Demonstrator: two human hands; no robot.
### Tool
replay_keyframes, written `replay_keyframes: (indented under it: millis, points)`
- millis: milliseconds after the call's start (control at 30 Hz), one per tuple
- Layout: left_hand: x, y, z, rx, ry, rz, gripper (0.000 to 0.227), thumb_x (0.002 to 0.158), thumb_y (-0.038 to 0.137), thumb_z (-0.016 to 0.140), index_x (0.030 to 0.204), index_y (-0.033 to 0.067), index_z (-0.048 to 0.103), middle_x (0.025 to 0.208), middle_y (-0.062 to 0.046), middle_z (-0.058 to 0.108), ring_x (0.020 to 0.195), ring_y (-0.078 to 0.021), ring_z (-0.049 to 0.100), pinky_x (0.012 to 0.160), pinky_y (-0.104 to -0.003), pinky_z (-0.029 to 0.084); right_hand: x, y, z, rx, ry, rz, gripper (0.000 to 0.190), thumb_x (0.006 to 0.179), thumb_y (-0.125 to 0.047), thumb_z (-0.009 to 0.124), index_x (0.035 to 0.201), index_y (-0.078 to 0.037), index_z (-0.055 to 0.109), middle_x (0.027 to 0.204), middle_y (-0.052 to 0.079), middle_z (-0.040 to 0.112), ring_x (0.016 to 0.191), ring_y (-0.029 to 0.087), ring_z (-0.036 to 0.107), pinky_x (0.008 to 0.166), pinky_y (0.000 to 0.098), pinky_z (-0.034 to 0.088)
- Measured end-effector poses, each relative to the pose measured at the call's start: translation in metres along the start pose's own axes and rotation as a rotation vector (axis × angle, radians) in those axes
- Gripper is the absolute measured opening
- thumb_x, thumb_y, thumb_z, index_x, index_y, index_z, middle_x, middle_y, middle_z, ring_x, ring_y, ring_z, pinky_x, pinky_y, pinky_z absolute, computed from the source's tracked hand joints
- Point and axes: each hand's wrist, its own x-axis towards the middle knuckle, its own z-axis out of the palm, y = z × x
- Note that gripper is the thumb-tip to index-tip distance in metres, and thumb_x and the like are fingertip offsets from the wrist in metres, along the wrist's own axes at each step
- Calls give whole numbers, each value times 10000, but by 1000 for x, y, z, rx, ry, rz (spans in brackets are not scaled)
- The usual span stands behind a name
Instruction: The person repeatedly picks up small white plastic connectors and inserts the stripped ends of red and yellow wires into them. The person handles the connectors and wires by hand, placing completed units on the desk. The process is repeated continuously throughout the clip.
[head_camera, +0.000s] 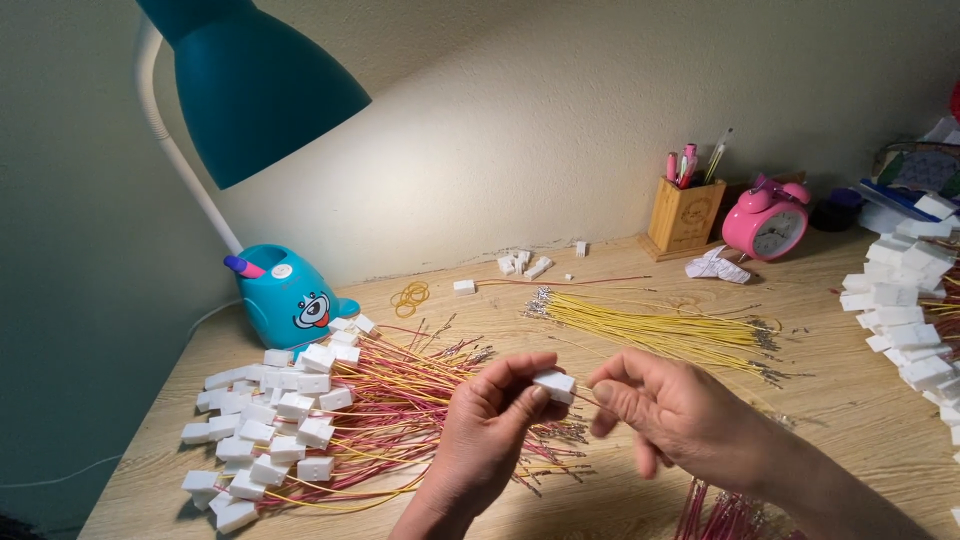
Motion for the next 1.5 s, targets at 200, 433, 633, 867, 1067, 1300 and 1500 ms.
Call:
replay_keyframes:
  millis: [200,433,633,867,1067,1300,1500]
  points:
    - [6,36,-32,112,111,6,312,873,-49,579,1174,-26,660,1021,-204,738,892,-243,700,803,-336,613,9,13,-28,-264,-44,-28,289,919,-278,624,895,-95,847,577,36,592,556,116,512,564,244,398]
    - [-1,94,-67,420,408,8,284,884,0,582,1147,16,688,1003,-176,731,768,-216,641,686,-276,567,20,16,-48,-419,-121,212,262,927,-299,645,781,-99,731,625,24,525,539,127,433,518,252,353]
    - [-16,127,-98,801,458,-97,233,919,42,564,1033,104,757,818,-38,676,614,-129,498,537,-256,404,19,10,-30,-431,-238,174,290,939,-288,668,734,-85,682,652,21,641,524,122,556,550,239,411]
    - [-39,168,-109,989,658,-376,280,945,172,494,1081,205,737,992,21,730,832,-122,599,711,-287,460,30,12,7,-585,-110,196,325,885,-352,622,1180,-371,756,850,-93,754,685,57,627,719,176,474]
    - [-29,138,-144,1256,691,-333,318,898,198,516,1132,251,723,1185,-78,665,1152,-239,566,986,-386,432,22,9,10,-767,-17,133,275,843,-421,645,1095,-411,754,914,-186,810,802,3,682,814,148,490]
    - [-26,111,-173,1549,472,284,360,825,86,549,1142,117,717,1154,-166,644,1084,-349,549,978,-457,384,-28,51,26,-717,-374,-574,93,830,-324,709,844,-254,768,833,-115,765,722,93,742,643,243,547]
    - [-21,115,-78,1230,196,401,263,896,56,576,1134,85,683,1062,-103,622,934,-197,582,769,-305,514,-53,78,44,-794,-454,-778,204,930,-376,619,821,-223,702,771,-40,647,668,214,627,554,376,480]
